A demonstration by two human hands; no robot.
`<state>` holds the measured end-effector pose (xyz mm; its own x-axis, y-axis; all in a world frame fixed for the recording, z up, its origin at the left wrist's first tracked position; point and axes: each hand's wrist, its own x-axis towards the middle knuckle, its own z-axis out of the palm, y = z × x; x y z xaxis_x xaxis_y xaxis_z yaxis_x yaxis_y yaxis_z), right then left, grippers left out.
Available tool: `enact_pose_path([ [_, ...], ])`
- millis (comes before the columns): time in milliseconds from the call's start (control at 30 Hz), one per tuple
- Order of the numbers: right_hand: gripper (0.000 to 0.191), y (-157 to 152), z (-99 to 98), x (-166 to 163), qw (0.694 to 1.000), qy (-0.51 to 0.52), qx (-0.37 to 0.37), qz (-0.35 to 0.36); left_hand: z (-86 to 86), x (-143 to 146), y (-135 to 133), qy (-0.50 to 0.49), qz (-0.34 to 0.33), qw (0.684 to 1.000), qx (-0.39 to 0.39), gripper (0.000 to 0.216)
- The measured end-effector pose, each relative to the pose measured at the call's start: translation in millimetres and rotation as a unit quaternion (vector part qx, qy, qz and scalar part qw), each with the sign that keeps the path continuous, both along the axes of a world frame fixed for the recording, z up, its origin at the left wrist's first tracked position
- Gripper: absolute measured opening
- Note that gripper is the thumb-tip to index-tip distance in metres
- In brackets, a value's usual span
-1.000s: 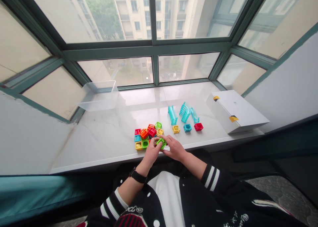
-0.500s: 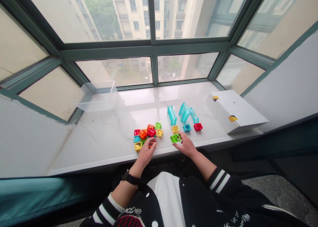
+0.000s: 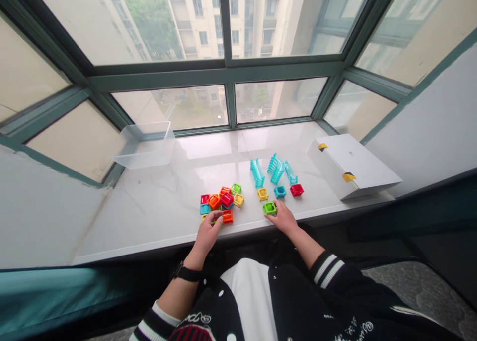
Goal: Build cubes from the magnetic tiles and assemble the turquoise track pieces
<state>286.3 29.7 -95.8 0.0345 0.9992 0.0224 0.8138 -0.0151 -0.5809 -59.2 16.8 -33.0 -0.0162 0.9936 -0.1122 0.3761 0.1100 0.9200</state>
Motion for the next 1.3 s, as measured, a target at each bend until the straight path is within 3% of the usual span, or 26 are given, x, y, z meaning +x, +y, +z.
enact_pose_path([
  [400,0.054,-1,2.2,-7,0.998,-0.064,-0.012,0.009,-7.5,-6,-2,0.002,0.008,1.000,-0.019,0.038],
  [967,0.059,-2,5.9,-11,0.996,-0.077,-0.040,-0.002,-20.6,-7,0,0.016,0.011,1.000,-0.012,0.035],
  [1200,0.089,-6,7.3,-3,0.999,0.015,-0.034,0.004,-30.0,-7,-1,0.035,0.005,0.999,0.024,0.031],
  [1300,0.079,-6,16.7,5,0.997,0.066,-0.013,-0.026,-33.4,-7,-1,0.044,-0.002,0.998,0.037,0.029],
])
